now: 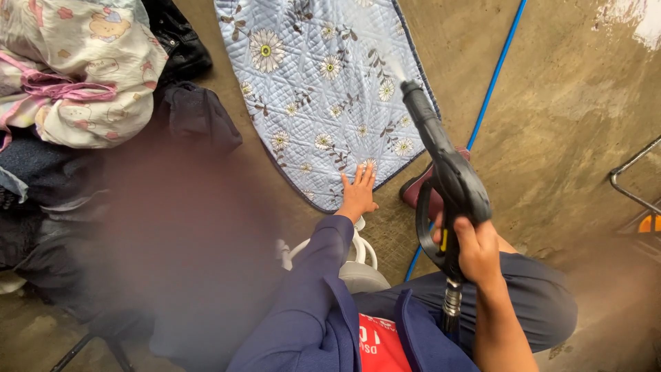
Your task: Washing fabric mats and covers using a pressure washer on a concrete floor.
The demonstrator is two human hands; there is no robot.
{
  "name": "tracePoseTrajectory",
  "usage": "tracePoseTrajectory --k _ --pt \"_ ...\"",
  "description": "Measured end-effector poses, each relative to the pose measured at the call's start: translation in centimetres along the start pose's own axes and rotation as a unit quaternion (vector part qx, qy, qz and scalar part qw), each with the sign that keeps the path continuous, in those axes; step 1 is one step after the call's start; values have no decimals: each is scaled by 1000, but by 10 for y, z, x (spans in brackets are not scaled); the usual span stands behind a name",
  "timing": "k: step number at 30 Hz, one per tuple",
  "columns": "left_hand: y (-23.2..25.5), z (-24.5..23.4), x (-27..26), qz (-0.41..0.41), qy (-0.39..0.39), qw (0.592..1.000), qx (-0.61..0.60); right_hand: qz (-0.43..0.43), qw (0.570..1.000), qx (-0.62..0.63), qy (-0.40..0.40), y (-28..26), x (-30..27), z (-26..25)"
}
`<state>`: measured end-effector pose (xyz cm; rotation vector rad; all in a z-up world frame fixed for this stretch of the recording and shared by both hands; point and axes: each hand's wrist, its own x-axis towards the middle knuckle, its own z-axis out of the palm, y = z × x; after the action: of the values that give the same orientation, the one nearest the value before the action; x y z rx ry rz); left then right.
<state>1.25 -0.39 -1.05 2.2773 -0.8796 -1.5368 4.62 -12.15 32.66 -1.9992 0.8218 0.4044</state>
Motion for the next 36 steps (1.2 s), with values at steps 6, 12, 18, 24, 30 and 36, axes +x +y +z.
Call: tracePoseTrajectory --k 6,12,18,24,30,36 --pt "2 15 1 10 -35 999 12 74 996 23 -49 60 -28 -2" --pt "2 32 2 22 -61 998 16 -25 997 20 -73 -15 -8 23" --pt "3 -3 -16 13 -146 988 43 -2 993 32 -113 1 -40 2" --pt "4 -6 -18 10 -152 988 35 187 978 -13 -91 61 -35 24" --pt "1 -5 -19 20 -125 992 24 36 992 0 -122 -9 -30 27" --pt "-21 51 4 -16 371 928 24 105 990 26 -95 33 -54 16"
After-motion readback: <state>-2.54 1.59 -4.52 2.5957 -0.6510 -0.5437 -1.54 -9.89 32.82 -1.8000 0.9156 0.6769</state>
